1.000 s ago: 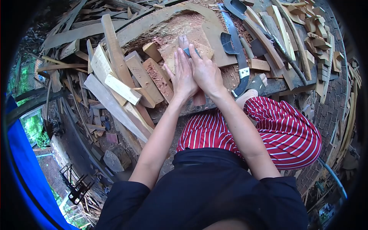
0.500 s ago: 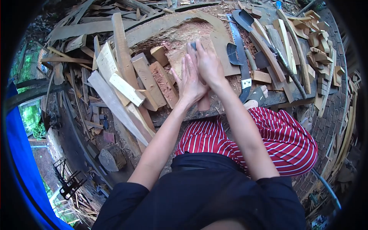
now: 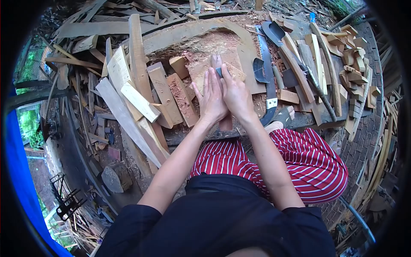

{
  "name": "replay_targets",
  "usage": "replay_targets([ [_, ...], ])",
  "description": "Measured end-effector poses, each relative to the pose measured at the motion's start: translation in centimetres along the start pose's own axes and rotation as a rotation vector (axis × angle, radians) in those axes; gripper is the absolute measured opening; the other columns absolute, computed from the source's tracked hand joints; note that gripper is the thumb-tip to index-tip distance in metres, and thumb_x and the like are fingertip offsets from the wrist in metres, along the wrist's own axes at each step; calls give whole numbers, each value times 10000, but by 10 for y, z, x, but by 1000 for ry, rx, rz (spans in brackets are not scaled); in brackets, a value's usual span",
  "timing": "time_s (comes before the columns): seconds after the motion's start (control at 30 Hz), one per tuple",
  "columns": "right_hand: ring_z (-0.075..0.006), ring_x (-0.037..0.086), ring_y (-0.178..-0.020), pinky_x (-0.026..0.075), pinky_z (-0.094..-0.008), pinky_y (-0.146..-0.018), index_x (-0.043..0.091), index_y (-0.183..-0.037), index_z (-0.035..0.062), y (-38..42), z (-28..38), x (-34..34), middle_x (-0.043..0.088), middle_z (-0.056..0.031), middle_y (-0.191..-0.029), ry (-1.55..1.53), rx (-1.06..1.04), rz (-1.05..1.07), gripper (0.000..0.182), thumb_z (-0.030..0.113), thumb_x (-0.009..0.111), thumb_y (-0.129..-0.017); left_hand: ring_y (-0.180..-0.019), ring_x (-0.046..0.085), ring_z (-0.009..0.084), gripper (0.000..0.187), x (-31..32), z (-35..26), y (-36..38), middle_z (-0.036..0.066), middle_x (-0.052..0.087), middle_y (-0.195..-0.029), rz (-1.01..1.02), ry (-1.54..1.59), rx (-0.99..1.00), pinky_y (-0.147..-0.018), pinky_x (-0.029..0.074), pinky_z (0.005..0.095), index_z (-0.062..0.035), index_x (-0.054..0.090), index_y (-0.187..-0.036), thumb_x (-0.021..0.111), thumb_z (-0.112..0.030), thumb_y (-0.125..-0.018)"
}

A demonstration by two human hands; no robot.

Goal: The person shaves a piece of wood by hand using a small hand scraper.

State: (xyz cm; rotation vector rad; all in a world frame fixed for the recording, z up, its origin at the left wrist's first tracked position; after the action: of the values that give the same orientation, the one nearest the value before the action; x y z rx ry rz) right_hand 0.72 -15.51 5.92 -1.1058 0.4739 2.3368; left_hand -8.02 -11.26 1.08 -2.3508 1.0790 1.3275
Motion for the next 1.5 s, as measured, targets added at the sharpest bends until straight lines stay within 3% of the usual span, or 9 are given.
replay_targets([
  [0.3, -475, 693, -871, 561, -549, -777, 492, -1461, 113, 0, -4, 4, 693, -302, -919, 34, -66, 14, 487, 297, 519, -1011, -1570, 65, 300, 1016, 3, 2, -4, 209, 90, -1678, -59, -58, 6, -1184, -100, 657, 42, -14, -1588, 576, -433, -910],
  [0.43, -480, 675, -932, 543, -542, -832, 529, -1434, 109, -33, -31, -6, 694, -295, -976, -220, -29, -65, 457, 280, 523, -1010, -1568, 79, 297, 1211, -5, -9, 0, 204, 108, -1674, -1, -106, -24, -1194, -97, 645, 43, -14, -1589, 716, -478, -776],
  [0.57, -476, 660, -986, 522, -542, -872, 534, -1433, 109, -28, -38, -10, 677, -305, -1030, -184, 64, 17, 452, 264, 532, -1008, -1568, 71, 308, 1082, -2, -4, 3, 216, 107, -1672, -28, -58, 13, -1187, -119, 629, 14, 45, -1600, 595, -558, -865],
  [0.7, -466, 671, -943, 531, -535, -850, 525, -1442, 109, -5, -22, -2, 683, -304, -992, -173, 9, 46, 456, 245, 534, -1007, -1560, 122, 292, 770, -2, -2, -6, 194, 161, -1669, -32, 33, -37, -1182, -138, 602, -13, 110, -1606, 385, -429, -1019],
  [0.87, -470, 665, -939, 523, -534, -830, 499, -1463, 116, -5, -13, -3, 680, -296, -982, -108, 15, 25, 463, 217, 534, -1013, -1466, 357, 197, 574, -28, 12, -23, 78, 442, -1567, -282, 163, 36, -1165, 95, 547, -120, 378, -1559, 330, -398, -1058],
  [1.03, -468, 669, -905, 533, -527, -812, 511, -1455, 112, -5, -12, 5, 672, -299, -965, -84, 9, -37, 458, 216, 538, -1010, -1433, 396, 198, 535, -16, 10, -51, 33, 492, -1531, -302, 89, -92, -1169, 91, 582, -137, 399, -1551, 379, -301, -1042],
  [1.1, -448, 701, -804, 574, -540, -733, 484, -1478, 128, -12, -9, 6, 678, -272, -918, -76, -8, -37, 491, 266, 535, -1009, -1425, 408, 173, 529, -12, 15, -51, 33, 478, -1535, -352, 22, -110, -1168, 102, 593, -209, 355, -1579, 337, -338, -1066],
  [1.2, -451, 703, -798, 576, -541, -730, 480, -1478, 142, -10, -13, 5, 681, -271, -917, -36, -38, -42, 491, 279, 532, -1009, -1450, 378, 201, 554, -12, 10, -50, 34, 460, -1552, -339, -8, -136, -1182, 40, 627, -147, 355, -1573, 374, -306, -1042],
  [1.5, -473, 684, -869, 548, -545, -754, 503, -1456, 140, -51, -18, 9, 676, -291, -881, -109, -70, -74, 464, 282, 517, -1015, -1460, 368, 199, 540, -16, 7, -50, 22, 428, -1573, -309, 19, -137, -1183, 33, 634, -176, 341, -1579, 320, -344, -1066],
])
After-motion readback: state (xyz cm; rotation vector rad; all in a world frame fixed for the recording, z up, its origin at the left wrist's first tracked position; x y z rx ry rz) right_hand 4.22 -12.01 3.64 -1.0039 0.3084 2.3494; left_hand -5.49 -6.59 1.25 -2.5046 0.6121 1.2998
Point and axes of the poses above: each hand's wrist, its own y-axis away from the middle knuckle, its own x-axis out of the palm, z = x × y, the point moved 6 cm from there along -y, towards the middle knuckle
